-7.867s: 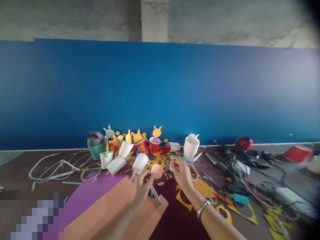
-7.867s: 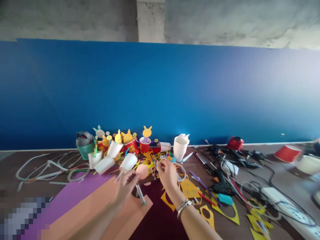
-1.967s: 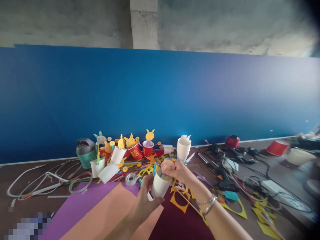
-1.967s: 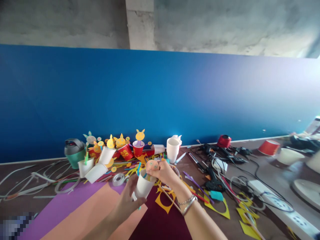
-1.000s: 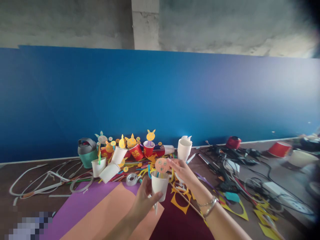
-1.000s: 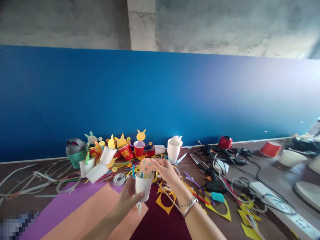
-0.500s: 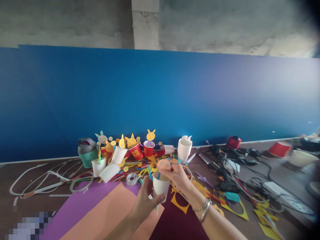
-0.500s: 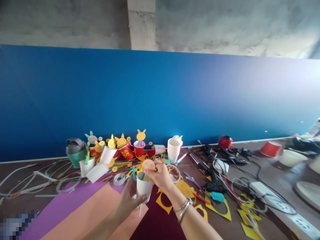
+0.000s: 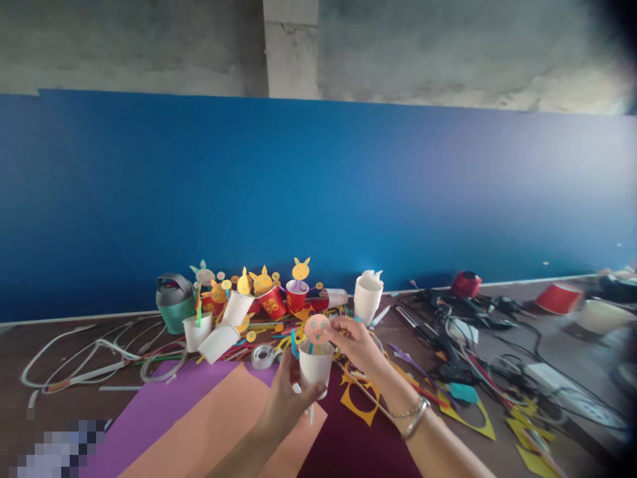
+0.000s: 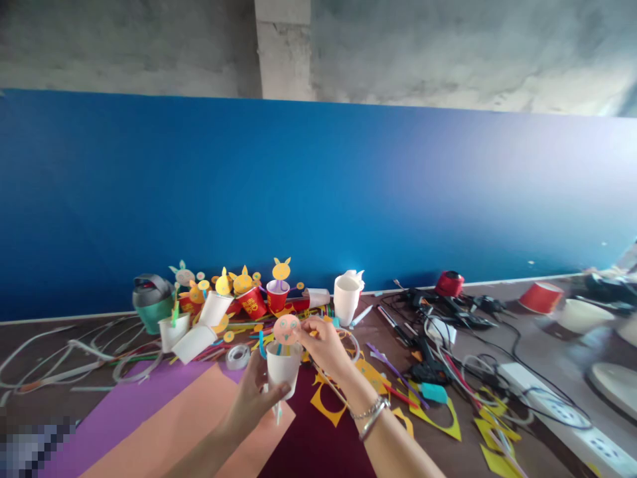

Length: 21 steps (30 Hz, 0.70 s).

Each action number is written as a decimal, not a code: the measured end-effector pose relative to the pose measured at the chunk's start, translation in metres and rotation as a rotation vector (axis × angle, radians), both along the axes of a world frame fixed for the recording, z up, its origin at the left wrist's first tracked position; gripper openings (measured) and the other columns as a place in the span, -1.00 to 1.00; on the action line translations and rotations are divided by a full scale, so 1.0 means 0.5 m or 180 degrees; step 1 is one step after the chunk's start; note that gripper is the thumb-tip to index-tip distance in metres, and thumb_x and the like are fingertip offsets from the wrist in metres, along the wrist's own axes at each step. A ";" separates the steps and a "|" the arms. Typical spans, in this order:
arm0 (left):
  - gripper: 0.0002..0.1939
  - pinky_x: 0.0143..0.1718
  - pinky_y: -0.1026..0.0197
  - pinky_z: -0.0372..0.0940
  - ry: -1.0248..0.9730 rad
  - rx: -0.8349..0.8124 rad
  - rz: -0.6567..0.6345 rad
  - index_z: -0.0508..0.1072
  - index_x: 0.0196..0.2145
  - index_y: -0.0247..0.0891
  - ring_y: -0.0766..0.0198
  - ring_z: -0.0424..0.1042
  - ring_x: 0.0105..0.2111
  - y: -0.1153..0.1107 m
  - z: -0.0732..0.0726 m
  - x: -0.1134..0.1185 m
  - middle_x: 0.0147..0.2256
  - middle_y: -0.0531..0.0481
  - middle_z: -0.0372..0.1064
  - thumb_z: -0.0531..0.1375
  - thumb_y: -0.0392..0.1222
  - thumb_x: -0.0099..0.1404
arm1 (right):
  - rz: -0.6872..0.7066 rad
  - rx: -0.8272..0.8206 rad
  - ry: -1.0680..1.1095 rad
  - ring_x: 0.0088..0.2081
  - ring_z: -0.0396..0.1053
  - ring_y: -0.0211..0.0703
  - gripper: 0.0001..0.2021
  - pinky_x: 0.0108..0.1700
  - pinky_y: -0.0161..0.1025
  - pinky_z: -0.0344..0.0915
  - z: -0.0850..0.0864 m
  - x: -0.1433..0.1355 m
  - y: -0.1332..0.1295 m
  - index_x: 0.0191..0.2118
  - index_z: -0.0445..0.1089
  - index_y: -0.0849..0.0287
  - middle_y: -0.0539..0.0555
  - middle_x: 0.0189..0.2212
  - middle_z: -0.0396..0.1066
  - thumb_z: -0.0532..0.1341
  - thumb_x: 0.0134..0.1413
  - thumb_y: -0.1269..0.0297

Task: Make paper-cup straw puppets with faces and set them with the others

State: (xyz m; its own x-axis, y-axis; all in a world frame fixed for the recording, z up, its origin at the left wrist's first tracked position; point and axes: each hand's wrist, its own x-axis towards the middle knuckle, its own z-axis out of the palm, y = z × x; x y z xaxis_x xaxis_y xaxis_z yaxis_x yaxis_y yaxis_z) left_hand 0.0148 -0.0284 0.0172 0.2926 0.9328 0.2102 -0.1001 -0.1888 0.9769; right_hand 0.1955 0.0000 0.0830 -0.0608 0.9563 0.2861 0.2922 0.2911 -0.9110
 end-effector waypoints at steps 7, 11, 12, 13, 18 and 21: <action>-0.36 -0.17 0.14 0.32 0.0003 0.0000 0.0006 0.15 0.02 -0.18 0.04 0.43 -0.10 0.003 -0.008 0.002 -0.05 -0.18 0.40 0.36 -0.10 0.06 | 0.0144 -0.0178 0.0362 -0.38 0.29 -0.20 -0.71 -0.40 -0.35 0.16 -0.009 -0.007 0.000 -0.43 0.45 0.26 0.03 -0.43 0.36 0.24 0.03 0.09; -0.36 -0.17 0.13 0.32 -0.0077 0.0025 -0.0038 0.15 0.01 -0.18 0.04 0.44 -0.11 0.005 -0.016 0.004 -0.06 -0.19 0.41 0.36 -0.11 0.05 | 0.0186 -0.0181 0.0361 -0.35 0.31 -0.18 -0.73 -0.39 -0.34 0.18 -0.010 -0.003 0.002 -0.48 0.44 0.26 0.07 -0.36 0.38 0.25 0.01 0.12; -0.36 -0.16 0.13 0.32 -0.0099 0.0028 -0.0055 0.14 0.01 -0.18 0.04 0.44 -0.10 0.005 -0.017 0.005 -0.06 -0.19 0.40 0.36 -0.12 0.06 | 0.0158 -0.0157 0.0312 -0.34 0.32 -0.17 -0.73 -0.38 -0.33 0.18 -0.009 -0.002 0.002 -0.51 0.43 0.25 0.08 -0.34 0.38 0.25 0.00 0.13; -0.36 -0.16 0.13 0.32 -0.0119 0.0031 -0.0076 0.14 0.01 -0.18 0.04 0.43 -0.10 0.005 -0.017 0.005 -0.05 -0.19 0.40 0.36 -0.12 0.06 | 0.0121 -0.0121 0.0240 -0.32 0.32 -0.16 -0.72 -0.36 -0.33 0.19 -0.008 -0.001 0.002 -0.55 0.41 0.25 0.09 -0.33 0.39 0.26 -0.01 0.13; -0.36 -0.14 0.12 0.31 -0.0130 -0.0007 -0.0135 0.15 0.01 -0.18 0.04 0.42 -0.09 0.004 -0.016 0.002 -0.05 -0.19 0.39 0.37 -0.12 0.05 | -0.0011 0.0084 -0.0122 -0.29 0.32 -0.16 -0.74 -0.27 -0.30 0.20 -0.005 0.004 0.005 -0.60 0.37 0.23 0.08 -0.30 0.40 0.27 -0.04 0.18; -0.34 -0.13 0.12 0.30 -0.0154 -0.0053 -0.0145 0.16 0.03 -0.17 0.04 0.42 -0.09 0.003 -0.015 0.001 -0.03 -0.19 0.39 0.37 -0.12 0.04 | -0.0017 0.0077 -0.0218 -0.33 0.32 -0.18 -0.76 -0.30 -0.30 0.20 -0.004 0.007 0.008 -0.59 0.38 0.22 0.07 -0.34 0.40 0.27 -0.06 0.19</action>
State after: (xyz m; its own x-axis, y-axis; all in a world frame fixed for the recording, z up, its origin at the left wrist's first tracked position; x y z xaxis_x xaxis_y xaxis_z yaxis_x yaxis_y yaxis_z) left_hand 0.0152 -0.0269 0.0095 0.3246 0.9223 0.2096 -0.1554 -0.1666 0.9737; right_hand 0.1989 0.0042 0.0808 -0.0761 0.9495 0.3044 0.3553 0.3111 -0.8815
